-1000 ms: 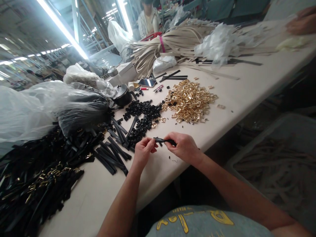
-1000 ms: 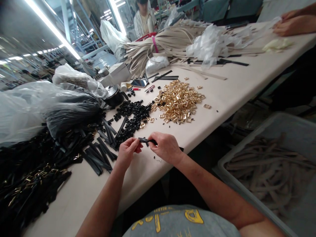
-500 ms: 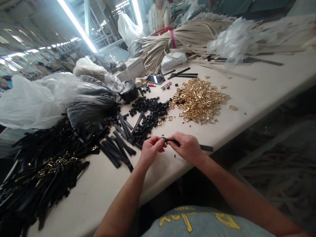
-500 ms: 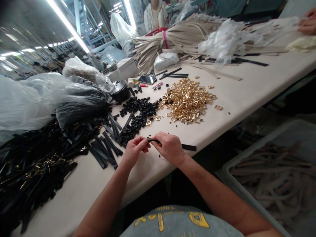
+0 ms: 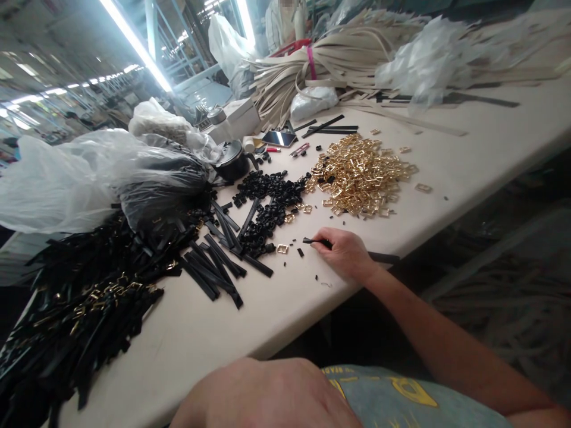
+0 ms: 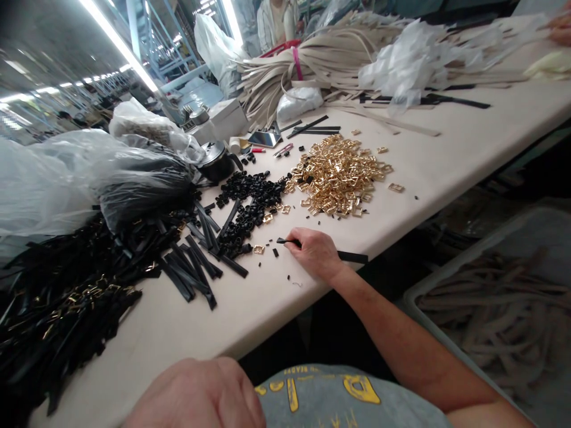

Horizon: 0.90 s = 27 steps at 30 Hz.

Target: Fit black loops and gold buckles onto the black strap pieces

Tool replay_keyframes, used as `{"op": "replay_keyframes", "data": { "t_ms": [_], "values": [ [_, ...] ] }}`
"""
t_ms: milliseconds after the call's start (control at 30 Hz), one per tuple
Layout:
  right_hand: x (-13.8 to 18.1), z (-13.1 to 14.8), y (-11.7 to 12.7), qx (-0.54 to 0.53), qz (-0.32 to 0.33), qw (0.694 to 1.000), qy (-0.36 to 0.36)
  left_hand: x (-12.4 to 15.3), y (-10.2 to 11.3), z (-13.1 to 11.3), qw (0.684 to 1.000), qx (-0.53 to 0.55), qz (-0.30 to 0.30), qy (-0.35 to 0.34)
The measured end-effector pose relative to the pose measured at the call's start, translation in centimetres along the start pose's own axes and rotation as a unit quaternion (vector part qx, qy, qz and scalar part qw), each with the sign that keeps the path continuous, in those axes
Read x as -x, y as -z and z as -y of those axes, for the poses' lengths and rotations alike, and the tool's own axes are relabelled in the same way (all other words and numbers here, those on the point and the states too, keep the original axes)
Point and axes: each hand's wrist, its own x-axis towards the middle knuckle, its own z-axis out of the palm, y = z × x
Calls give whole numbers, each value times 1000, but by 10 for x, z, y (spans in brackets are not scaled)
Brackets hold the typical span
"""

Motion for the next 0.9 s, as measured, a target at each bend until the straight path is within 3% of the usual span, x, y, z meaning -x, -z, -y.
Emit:
{"op": "replay_keyframes", "data": {
  "t_ms": [167,300,400,533,667,900],
  "values": [
    [0,0,1,0,13,1000,7,-20,-4,-16,992,-62,73,-78],
    [-1,1,2,1,12,1000,6,-49,15,-2,978,-205,3,-47],
    [-1,0,2,-7,15,1000,8,-72,33,27,918,-395,-40,-26],
    [-1,0,1,-7,18,1000,8,-85,42,54,835,-551,0,-4],
    [-1,0,1,-5,21,1000,6,-90,38,55,794,-607,27,11],
    [-1,0,1,-6,16,1000,12,-96,36,52,788,-614,28,22]
  ]
}}
